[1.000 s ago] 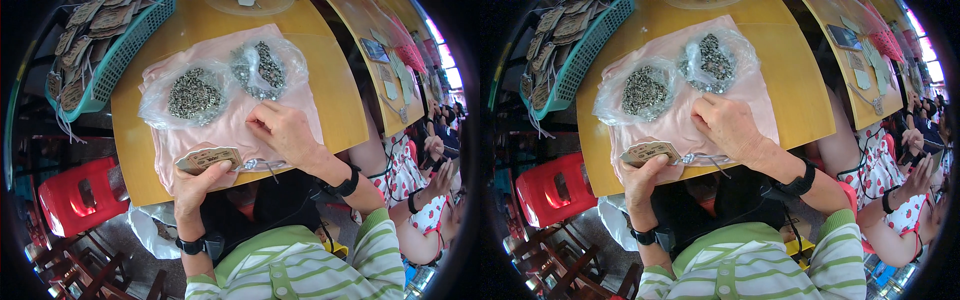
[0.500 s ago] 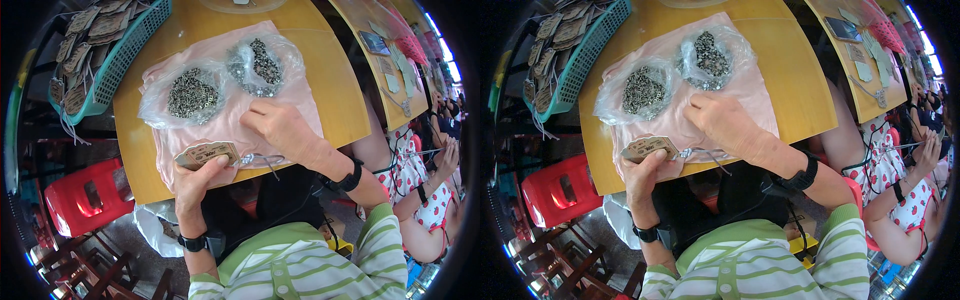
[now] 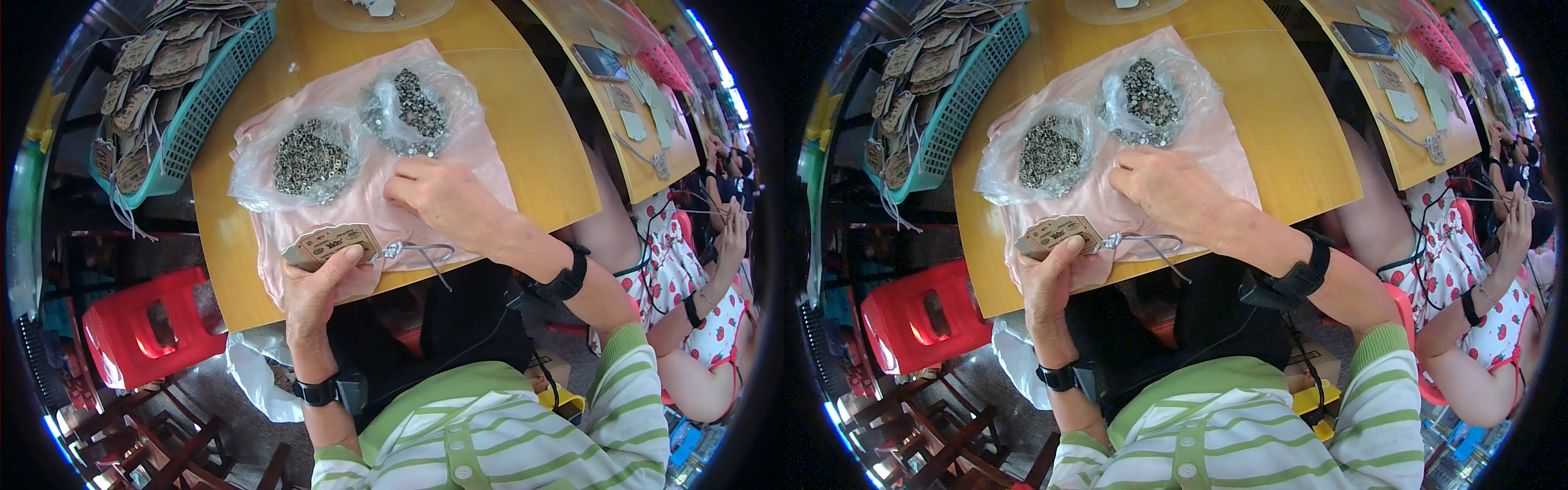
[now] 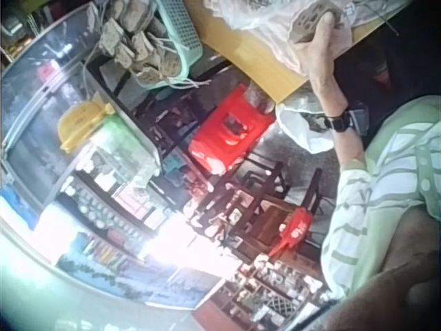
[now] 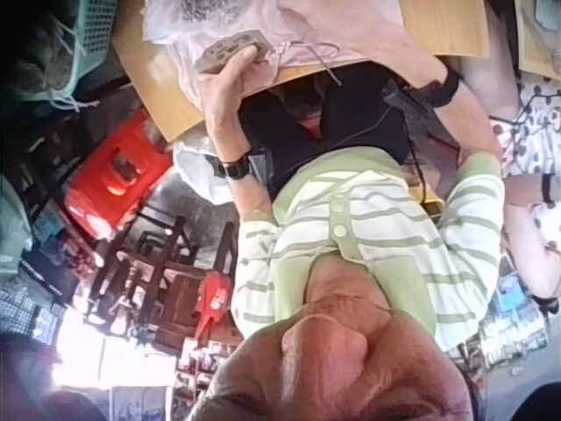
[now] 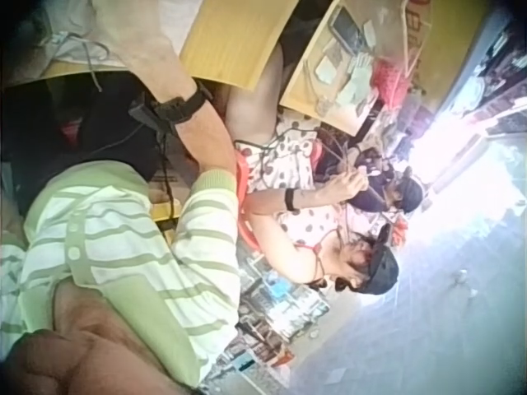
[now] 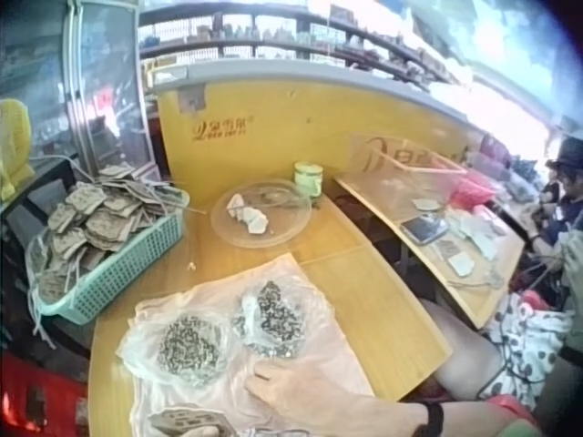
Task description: Assembling metal rings onto cardboard product tags.
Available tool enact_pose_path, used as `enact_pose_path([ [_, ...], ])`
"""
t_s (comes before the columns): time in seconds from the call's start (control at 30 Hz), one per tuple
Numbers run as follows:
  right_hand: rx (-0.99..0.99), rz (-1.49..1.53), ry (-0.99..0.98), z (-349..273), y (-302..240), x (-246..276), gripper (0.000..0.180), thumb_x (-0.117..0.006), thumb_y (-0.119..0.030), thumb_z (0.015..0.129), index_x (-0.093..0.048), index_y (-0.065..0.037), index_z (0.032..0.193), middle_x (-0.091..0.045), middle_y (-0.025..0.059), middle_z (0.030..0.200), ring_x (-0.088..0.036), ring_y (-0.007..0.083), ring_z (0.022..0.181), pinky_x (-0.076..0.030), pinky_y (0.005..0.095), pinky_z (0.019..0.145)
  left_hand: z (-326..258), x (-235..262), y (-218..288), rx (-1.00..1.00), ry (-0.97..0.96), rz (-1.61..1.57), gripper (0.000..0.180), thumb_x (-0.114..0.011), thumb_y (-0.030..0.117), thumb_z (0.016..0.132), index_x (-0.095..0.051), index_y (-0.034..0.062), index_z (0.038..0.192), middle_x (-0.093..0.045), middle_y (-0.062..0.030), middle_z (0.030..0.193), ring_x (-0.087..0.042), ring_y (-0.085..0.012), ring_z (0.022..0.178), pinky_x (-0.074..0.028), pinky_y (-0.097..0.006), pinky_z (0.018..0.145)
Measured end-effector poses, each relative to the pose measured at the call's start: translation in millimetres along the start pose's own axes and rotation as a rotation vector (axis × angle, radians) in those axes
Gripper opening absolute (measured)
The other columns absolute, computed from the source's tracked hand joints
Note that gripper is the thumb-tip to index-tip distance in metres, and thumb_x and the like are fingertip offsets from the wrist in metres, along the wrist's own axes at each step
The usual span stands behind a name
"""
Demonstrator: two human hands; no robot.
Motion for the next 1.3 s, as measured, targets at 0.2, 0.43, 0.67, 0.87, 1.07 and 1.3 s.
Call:
enact_pose_path([
  [0.2,0.078,-0.242,-0.049,0.8,-5.6,-2.0,0.012,-0.059,0.0,0.072,-0.056,-0.001,0.084,-0.055,0.013,0.085,-0.06,0.0306,0.083,-0.05,0.0368,0.07,-0.2,-2.0,4.2,0.023,0.022,0.002,0.026,-0.071,0.0,0.076,-0.061,-0.0037,0.1,-0.068,-0.0126,0.088,-0.066,-0.02,0.077,-0.057,-0.035,0.066],
  [0.43,0.02,-0.164,-0.187,8.8,4.5,1.1,0.008,-0.057,-0.006,0.077,-0.054,0.0,0.082,-0.056,0.0139,0.086,-0.058,0.0315,0.088,-0.049,0.0381,0.074,-9.9,-5.0,15.0,-0.056,-0.04,-0.068,0.026,-0.071,-0.001,0.076,-0.06,-0.0043,0.099,-0.067,-0.0133,0.088,-0.067,-0.0206,0.074,-0.058,-0.034,0.064],
  [0.67,0.097,-0.3,-0.157,6.7,0.1,0.1,0.01,-0.057,-0.004,0.075,-0.052,-0.003,0.083,-0.055,0.0088,0.089,-0.058,0.0269,0.09,-0.05,0.0347,0.075,-17.2,-20.9,2.9,0.117,-0.017,-0.07,0.026,-0.073,0.003,0.076,-0.061,-0.003,0.098,-0.068,-0.0131,0.087,-0.067,-0.0178,0.07,-0.059,-0.03,0.063],
  [0.87,0.209,-0.307,-0.14,6.5,-3.3,-4.0,0.018,-0.059,-0.004,0.071,-0.052,-0.005,0.087,-0.054,0.0079,0.089,-0.056,0.0242,0.092,-0.05,0.0329,0.075,-12.7,-26.3,-0.2,0.164,-0.033,-0.047,0.024,-0.072,0.006,0.079,-0.062,-0.0028,0.099,-0.068,-0.0108,0.083,-0.065,-0.0152,0.067,-0.053,-0.024,0.058],
  [1.07,0.098,-0.191,-0.094,3.3,1.5,-3.0,0.014,-0.061,-0.003,0.076,-0.053,-0.004,0.088,-0.056,0.0088,0.087,-0.058,0.0231,0.084,-0.05,0.031,0.071,-9.5,-28.9,1.9,0.181,0.0,-0.048,0.024,-0.071,0.007,0.08,-0.063,-0.0034,0.1,-0.068,-0.011,0.082,-0.065,-0.0151,0.066,-0.051,-0.023,0.056],
  [1.3,-0.705,0.939,-0.167,-5.4,10.0,-3.8,0.009,-0.063,-0.007,0.08,-0.059,0.0,0.084,-0.062,0.0126,0.073,-0.059,0.0233,0.059,-0.048,0.0305,0.059,-7.8,-30.7,-1.6,0.125,0.029,-0.041,0.022,-0.071,0.006,0.08,-0.064,-0.0036,0.099,-0.069,-0.0114,0.085,-0.066,-0.0154,0.07,-0.052,-0.025,0.061],
])
Point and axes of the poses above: each hand's wrist, its own z-axis towards the middle knuckle, its own x-axis out of the back of the hand, y = z × x, the point moved 3 cm from there along z, towards the middle knuckle
